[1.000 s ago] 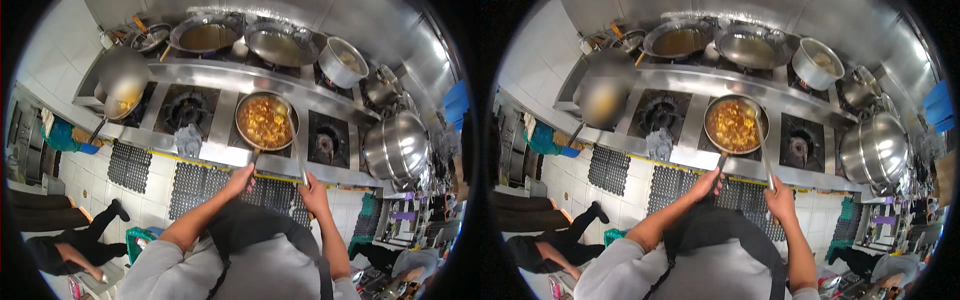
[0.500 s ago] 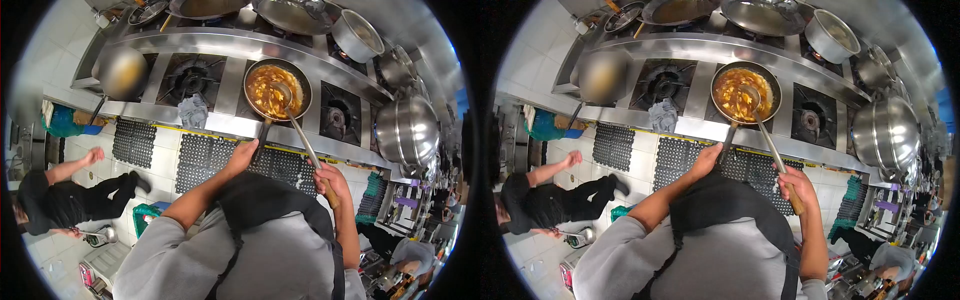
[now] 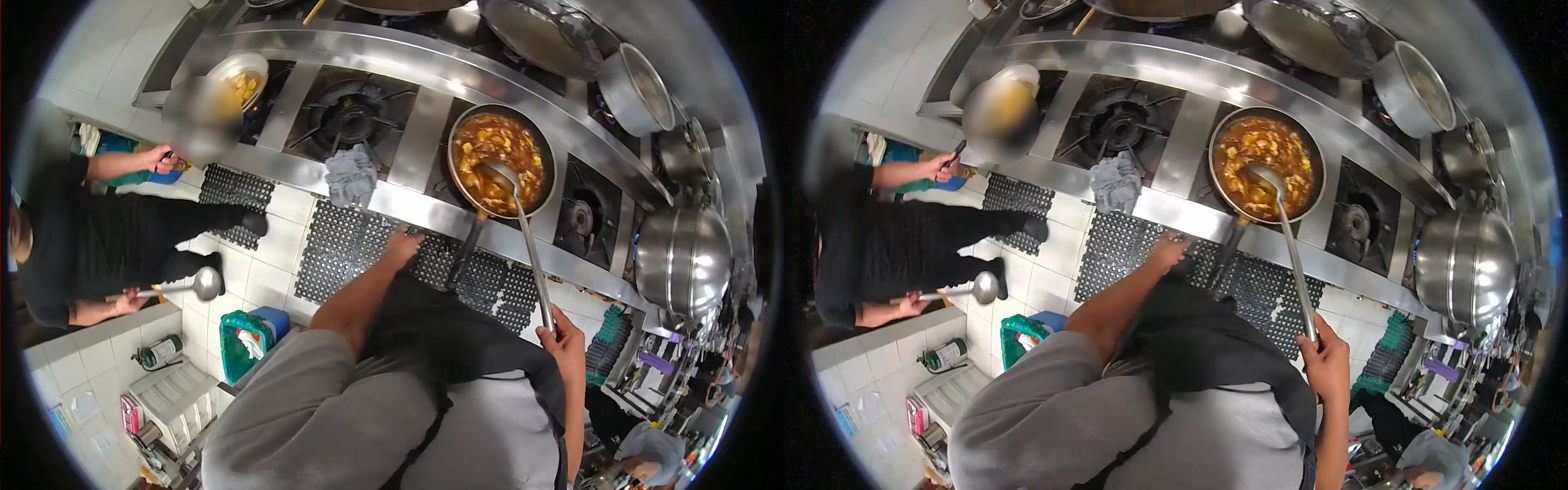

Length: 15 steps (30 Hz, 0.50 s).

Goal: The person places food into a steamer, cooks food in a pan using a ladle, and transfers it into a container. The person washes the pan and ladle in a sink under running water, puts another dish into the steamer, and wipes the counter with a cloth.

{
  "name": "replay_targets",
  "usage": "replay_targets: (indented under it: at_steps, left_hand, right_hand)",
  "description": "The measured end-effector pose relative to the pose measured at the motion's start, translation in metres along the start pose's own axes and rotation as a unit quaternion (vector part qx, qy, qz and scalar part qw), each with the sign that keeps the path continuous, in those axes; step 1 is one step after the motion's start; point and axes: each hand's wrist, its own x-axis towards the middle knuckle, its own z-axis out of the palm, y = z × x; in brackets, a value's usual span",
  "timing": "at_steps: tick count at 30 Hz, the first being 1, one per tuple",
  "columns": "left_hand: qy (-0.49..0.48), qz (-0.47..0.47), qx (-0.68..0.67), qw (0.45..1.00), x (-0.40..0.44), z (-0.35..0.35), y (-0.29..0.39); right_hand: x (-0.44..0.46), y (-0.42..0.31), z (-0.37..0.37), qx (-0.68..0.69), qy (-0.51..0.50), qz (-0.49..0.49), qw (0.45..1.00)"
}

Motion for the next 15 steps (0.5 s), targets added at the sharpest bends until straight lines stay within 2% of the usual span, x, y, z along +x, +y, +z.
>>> replay_targets:
  at_steps: [1, 2, 3, 4, 5, 6, 8, 10, 11, 14, 15]
  left_hand:
    - [-0.043, 0.004, -0.017, 0.999, -0.003, -0.001, 0.007]
    - [0.012, -0.019, -0.027, 0.999, 0.011, 0.012, -0.012]
    - [-0.021, 0.050, 0.070, 0.996, 0.031, 0.012, -0.027]
    - [-0.016, 0.003, 0.020, 1.000, 0.024, 0.016, -0.022]
    - [-0.013, -0.023, 0.052, 0.998, 0.013, 0.013, -0.002]
    - [-0.017, -0.016, 0.029, 0.999, 0.003, 0.012, 0.006]
    - [-0.055, 0.007, 0.062, 0.997, 0.035, 0.016, -0.027]
    - [-0.056, 0.061, 0.022, 0.996, 0.039, 0.020, -0.041]
    - [-0.059, 0.088, 0.003, 0.994, 0.041, 0.021, -0.045]
    - [-0.093, 0.100, 0.068, 0.988, 0.047, 0.015, -0.045]
    - [-0.113, 0.026, 0.252, 0.961, 0.020, 0.005, -0.010]
  right_hand:
    - [0.005, 0.012, 0.005, -0.030, 0.023, -0.024, 0.999]
    - [0.015, 0.030, 0.012, -0.056, 0.042, -0.054, 0.996]
    - [0.024, 0.048, 0.017, -0.081, 0.061, -0.084, 0.991]
    - [0.034, 0.067, 0.020, -0.114, 0.067, -0.087, 0.987]
    - [0.038, 0.056, 0.028, -0.109, 0.076, -0.074, 0.988]
    - [0.039, 0.044, 0.034, -0.106, 0.087, -0.056, 0.989]
    - [0.045, 0.037, 0.041, -0.117, 0.082, -0.040, 0.989]
    - [0.048, 0.026, 0.044, -0.119, 0.081, -0.033, 0.989]
    - [0.053, 0.042, 0.049, -0.104, 0.105, -0.084, 0.985]
    - [0.049, 0.019, 0.051, -0.086, 0.065, -0.072, 0.992]
    - [0.053, 0.060, 0.050, -0.160, 0.067, -0.040, 0.984]
